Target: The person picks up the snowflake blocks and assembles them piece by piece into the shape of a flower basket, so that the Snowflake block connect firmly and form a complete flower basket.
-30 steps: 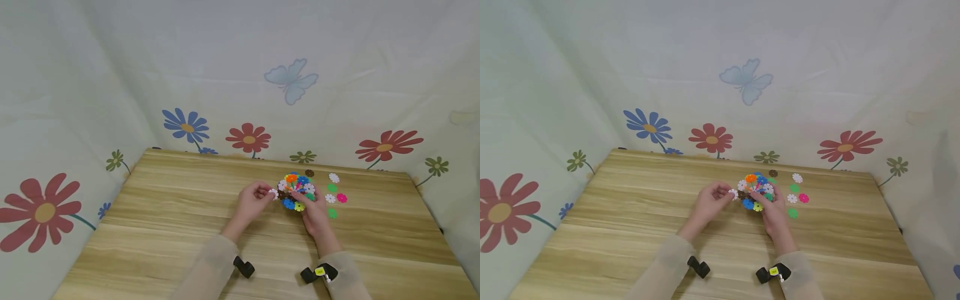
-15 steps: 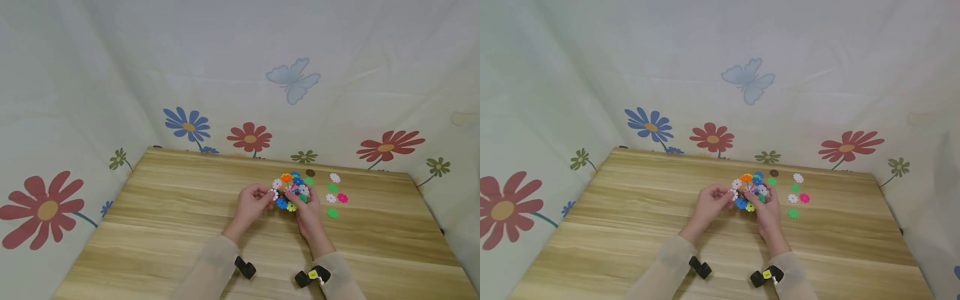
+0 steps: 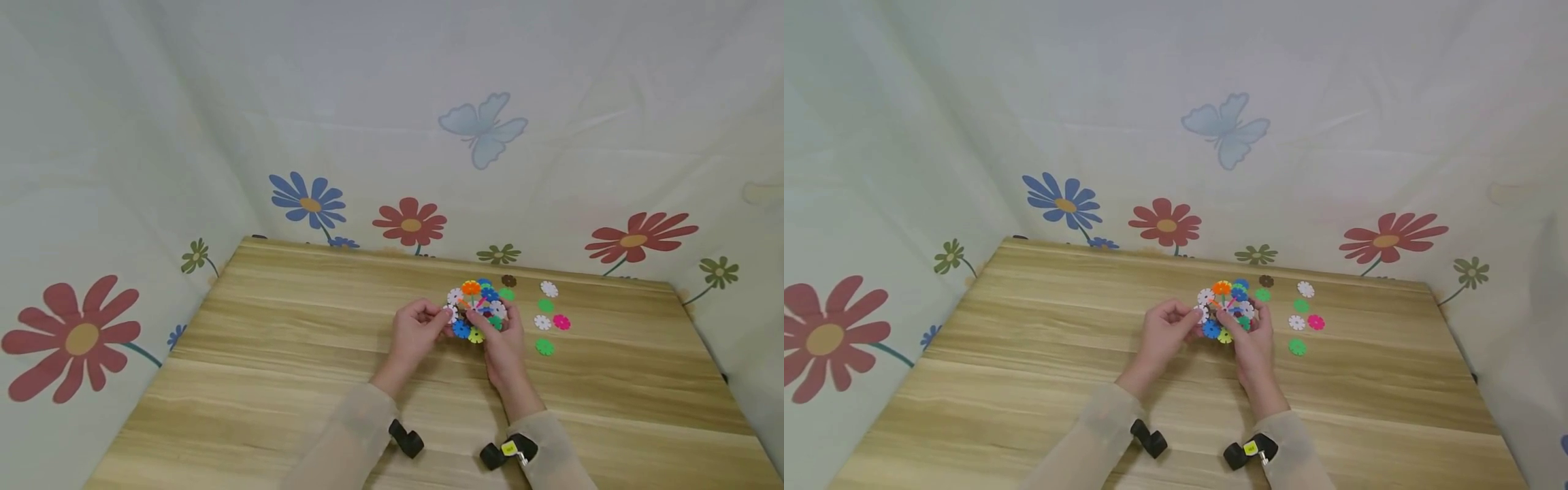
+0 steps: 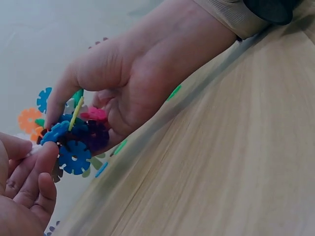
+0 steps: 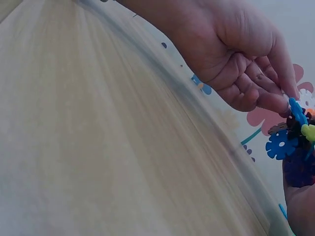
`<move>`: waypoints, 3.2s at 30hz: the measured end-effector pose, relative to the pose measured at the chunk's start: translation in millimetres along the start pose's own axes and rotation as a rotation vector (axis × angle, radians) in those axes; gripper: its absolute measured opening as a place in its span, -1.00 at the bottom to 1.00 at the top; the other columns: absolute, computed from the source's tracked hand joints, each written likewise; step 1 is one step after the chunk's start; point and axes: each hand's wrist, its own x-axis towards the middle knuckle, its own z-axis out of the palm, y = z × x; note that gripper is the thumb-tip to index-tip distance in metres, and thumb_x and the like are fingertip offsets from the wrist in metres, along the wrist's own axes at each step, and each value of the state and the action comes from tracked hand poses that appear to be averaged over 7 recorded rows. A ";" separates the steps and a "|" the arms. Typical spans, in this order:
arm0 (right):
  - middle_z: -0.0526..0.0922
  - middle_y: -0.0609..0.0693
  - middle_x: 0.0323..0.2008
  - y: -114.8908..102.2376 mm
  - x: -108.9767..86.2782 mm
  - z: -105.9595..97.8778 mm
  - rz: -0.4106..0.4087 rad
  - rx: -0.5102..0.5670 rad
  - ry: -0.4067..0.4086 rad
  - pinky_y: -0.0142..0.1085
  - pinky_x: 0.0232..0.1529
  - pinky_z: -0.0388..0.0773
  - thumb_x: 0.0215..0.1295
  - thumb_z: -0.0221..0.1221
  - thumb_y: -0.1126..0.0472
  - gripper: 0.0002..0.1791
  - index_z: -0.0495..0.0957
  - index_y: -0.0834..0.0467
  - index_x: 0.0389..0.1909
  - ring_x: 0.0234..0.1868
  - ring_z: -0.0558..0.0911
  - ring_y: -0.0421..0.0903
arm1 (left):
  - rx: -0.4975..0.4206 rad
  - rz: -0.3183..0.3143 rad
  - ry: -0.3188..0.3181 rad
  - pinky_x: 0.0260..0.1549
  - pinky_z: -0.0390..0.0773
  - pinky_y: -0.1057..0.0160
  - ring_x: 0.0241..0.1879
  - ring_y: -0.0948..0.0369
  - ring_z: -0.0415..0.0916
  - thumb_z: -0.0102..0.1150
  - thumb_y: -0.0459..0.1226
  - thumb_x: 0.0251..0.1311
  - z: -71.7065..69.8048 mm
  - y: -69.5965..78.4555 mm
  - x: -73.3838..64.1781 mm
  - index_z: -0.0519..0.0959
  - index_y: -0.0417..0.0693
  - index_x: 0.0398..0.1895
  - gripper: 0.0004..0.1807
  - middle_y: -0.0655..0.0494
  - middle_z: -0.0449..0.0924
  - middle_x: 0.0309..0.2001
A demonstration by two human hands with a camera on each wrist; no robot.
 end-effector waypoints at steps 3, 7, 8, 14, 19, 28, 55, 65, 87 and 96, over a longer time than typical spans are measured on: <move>0.71 -0.08 0.11 0.3 0.8 -0.1 0.009 -0.029 -0.007 -0.36 0.16 0.69 0.40 0.41 0.42 -0.42 0.39 0.05 0.31 0.12 0.72 -0.16 | 0.009 -0.014 -0.003 -0.47 0.79 0.07 -0.54 0.11 0.74 0.45 -0.39 0.41 -0.7 1.8 0.5 0.69 -0.33 -0.34 -0.83 -0.09 0.77 -0.45; 0.70 -0.07 0.13 0.3 1.2 0.2 0.020 -0.056 -0.020 -0.35 0.16 0.70 0.39 0.42 0.41 -0.38 0.38 0.03 0.33 0.12 0.72 -0.16 | 0.002 -0.013 0.004 -0.36 0.79 -0.20 -0.56 0.18 0.69 0.45 -0.43 0.40 -0.4 5.3 0.9 0.70 -0.35 -0.35 -0.84 -0.12 0.76 -0.43; 0.69 -0.07 0.13 0.2 1.0 0.2 0.023 -0.059 -0.020 -0.34 0.16 0.70 0.39 0.43 0.41 -0.38 0.38 0.03 0.33 0.12 0.72 -0.16 | 0.001 -0.011 0.010 -0.35 0.78 -0.22 -0.57 0.18 0.69 0.45 -0.43 0.39 0.2 5.9 0.9 0.70 -0.36 -0.36 -0.84 -0.13 0.75 -0.43; 0.71 -0.09 0.10 1.1 0.4 -1.6 0.022 -0.064 -0.011 -0.35 0.15 0.70 0.38 0.42 0.42 -0.39 0.40 0.01 0.32 0.10 0.72 -0.17 | 0.026 0.008 0.034 -0.37 0.77 -0.26 -0.59 0.14 0.68 0.47 -0.47 0.33 5.3 9.2 -1.2 0.72 -0.39 -0.40 -0.84 -0.21 0.75 -0.45; 0.71 -0.06 0.10 0.3 0.4 -2.0 0.035 -0.075 -0.046 -0.35 0.15 0.70 0.39 0.42 0.42 -0.35 0.37 0.07 0.39 0.10 0.73 -0.18 | 0.066 -0.031 0.036 -0.43 0.80 -0.05 -0.52 -0.12 0.74 0.47 -0.45 0.35 3.6 8.1 -1.4 0.69 -0.37 -0.39 -0.83 -0.14 0.74 -0.47; 0.61 0.23 0.34 -6.1 0.3 -2.5 0.109 -0.356 -0.177 -0.38 0.08 0.69 0.53 0.39 0.10 -0.27 0.38 0.23 0.59 0.16 0.64 -0.13 | 0.250 -0.046 0.191 -0.53 0.62 0.37 -0.50 0.13 0.64 0.53 -0.30 0.31 -21.1 3.5 11.1 0.73 -0.20 -0.28 -0.85 0.08 0.69 -0.45; 0.74 0.19 0.03 19.1 0.1 62.2 -0.059 -0.651 -0.337 -0.04 0.14 0.71 0.49 0.41 0.16 -0.43 0.55 0.32 0.39 0.04 0.73 0.09 | 0.175 -0.086 0.224 -0.28 0.76 0.34 -0.26 0.23 0.68 0.39 -0.50 0.37 -101.3 3.4 33.1 0.79 -0.31 0.05 -0.77 -0.19 0.78 -0.09; 0.76 0.18 0.01 28.4 10.4 91.6 -0.092 -0.672 -0.406 -0.17 0.02 0.72 0.55 0.36 0.19 -0.51 0.58 0.30 0.38 -0.02 0.73 0.04 | 0.248 -0.056 0.328 -0.34 0.70 0.44 -0.33 0.27 0.67 0.40 -0.45 0.39 -126.1 8.5 35.6 0.82 -0.31 -0.01 -0.83 -0.21 0.81 -0.16; 0.76 0.13 -0.02 29.6 21.4 97.4 -0.094 -0.706 -0.471 -0.31 -0.17 0.67 0.55 0.36 0.16 -0.56 0.64 0.25 0.33 -0.11 0.69 -0.03 | 0.305 -0.072 0.346 -0.34 0.67 0.47 -0.35 0.34 0.63 0.45 -0.44 0.37 -136.3 7.8 39.5 0.82 -0.30 -0.04 -0.84 -0.22 0.83 -0.07; 0.75 0.12 0.02 26.9 21.8 95.7 -0.063 -0.706 -0.483 -0.29 -0.13 0.67 0.57 0.34 0.17 -0.57 0.63 0.23 0.34 -0.09 0.66 -0.01 | 0.251 -0.052 0.370 -0.37 0.69 0.44 -0.38 0.27 0.68 0.42 -0.44 0.38 -135.4 7.5 39.5 0.82 -0.33 -0.04 -0.84 -0.09 0.79 -0.30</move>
